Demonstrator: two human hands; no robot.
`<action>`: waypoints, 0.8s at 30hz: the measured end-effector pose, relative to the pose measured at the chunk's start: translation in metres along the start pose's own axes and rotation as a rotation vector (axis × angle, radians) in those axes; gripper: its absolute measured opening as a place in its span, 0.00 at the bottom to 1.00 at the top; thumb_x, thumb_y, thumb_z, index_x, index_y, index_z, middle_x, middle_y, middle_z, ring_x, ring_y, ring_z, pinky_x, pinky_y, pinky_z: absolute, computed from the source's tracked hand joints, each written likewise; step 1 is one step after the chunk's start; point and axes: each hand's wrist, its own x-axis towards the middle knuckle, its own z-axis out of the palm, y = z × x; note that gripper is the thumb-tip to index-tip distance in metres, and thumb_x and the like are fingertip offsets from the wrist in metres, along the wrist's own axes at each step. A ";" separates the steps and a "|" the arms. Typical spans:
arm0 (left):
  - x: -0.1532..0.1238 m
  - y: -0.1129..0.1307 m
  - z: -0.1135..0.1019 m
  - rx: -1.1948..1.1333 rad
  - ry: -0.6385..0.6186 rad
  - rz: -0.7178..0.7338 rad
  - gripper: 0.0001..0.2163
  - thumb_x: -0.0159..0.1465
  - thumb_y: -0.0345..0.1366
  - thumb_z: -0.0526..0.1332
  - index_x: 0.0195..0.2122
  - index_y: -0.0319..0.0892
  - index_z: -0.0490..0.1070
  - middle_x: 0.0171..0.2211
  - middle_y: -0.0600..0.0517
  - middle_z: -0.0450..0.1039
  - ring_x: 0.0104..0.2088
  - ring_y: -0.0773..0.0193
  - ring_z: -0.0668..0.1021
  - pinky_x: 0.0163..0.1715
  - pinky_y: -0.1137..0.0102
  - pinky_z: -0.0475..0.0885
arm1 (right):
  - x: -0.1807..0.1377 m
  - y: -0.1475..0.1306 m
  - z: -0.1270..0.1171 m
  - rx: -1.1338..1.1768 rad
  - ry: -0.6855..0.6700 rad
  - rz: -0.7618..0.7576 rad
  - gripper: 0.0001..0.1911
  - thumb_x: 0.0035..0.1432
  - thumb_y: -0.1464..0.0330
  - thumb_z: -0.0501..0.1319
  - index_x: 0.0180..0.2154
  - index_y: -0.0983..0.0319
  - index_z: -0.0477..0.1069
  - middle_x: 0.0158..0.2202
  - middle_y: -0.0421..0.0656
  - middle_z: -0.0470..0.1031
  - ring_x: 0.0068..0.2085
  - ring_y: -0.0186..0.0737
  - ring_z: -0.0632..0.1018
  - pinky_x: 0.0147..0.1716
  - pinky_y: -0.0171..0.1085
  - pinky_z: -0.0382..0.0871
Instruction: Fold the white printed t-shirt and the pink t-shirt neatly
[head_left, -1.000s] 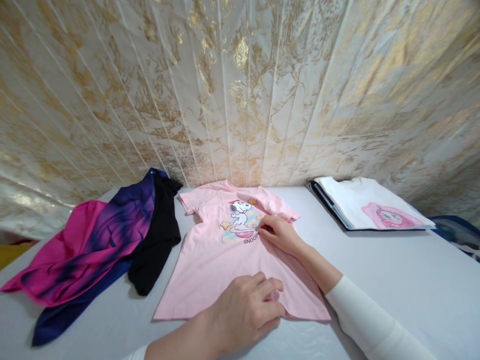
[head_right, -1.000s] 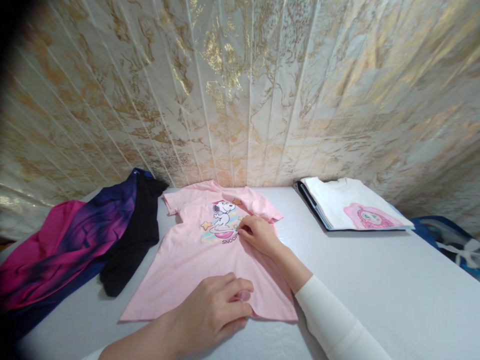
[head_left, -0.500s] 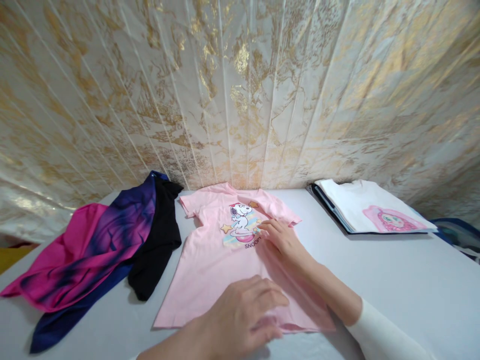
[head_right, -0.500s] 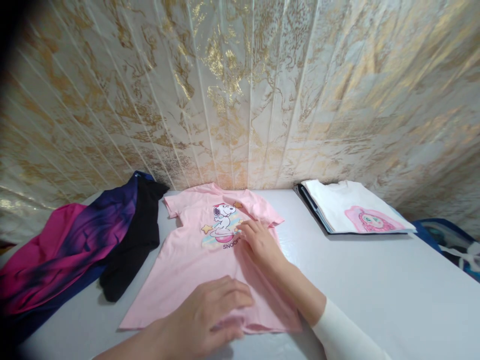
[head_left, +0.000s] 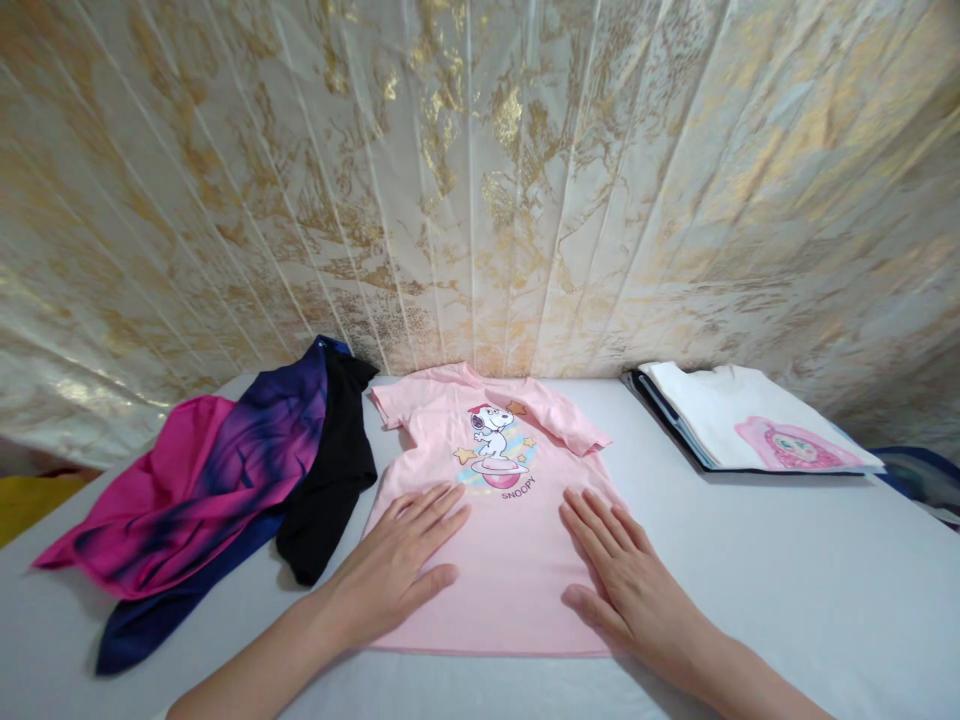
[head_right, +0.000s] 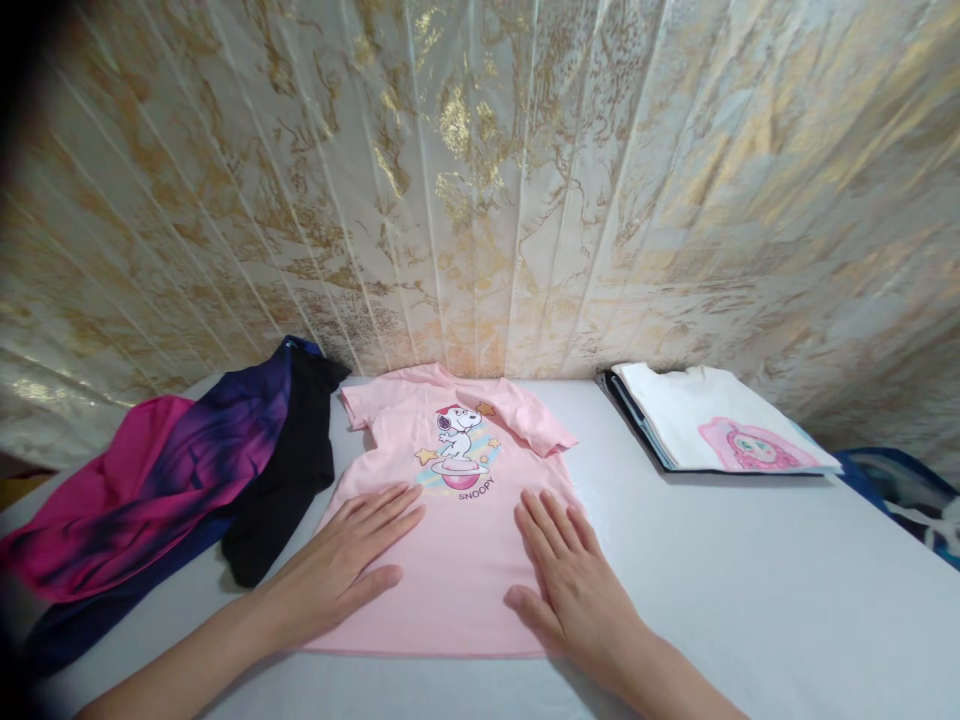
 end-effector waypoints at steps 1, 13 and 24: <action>0.000 0.001 0.000 -0.002 0.004 -0.006 0.24 0.72 0.47 0.48 0.67 0.48 0.49 0.68 0.49 0.48 0.67 0.54 0.53 0.62 0.56 0.54 | 0.000 -0.002 -0.001 -0.003 0.009 -0.003 0.42 0.64 0.49 0.50 0.69 0.59 0.33 0.68 0.48 0.47 0.67 0.54 0.53 0.59 0.53 0.56; -0.032 -0.004 0.006 0.082 0.044 -0.061 0.26 0.73 0.42 0.47 0.69 0.46 0.40 0.68 0.48 0.44 0.67 0.57 0.52 0.62 0.59 0.52 | -0.013 -0.015 -0.011 0.030 -0.022 -0.079 0.42 0.65 0.52 0.51 0.69 0.59 0.31 0.68 0.49 0.47 0.66 0.52 0.55 0.59 0.53 0.59; 0.004 0.047 -0.006 0.021 0.026 -0.045 0.25 0.68 0.38 0.55 0.66 0.42 0.54 0.67 0.44 0.48 0.65 0.54 0.57 0.61 0.56 0.57 | 0.028 -0.008 -0.026 0.225 -0.089 -0.046 0.35 0.66 0.58 0.53 0.68 0.56 0.42 0.67 0.48 0.52 0.66 0.48 0.58 0.60 0.52 0.60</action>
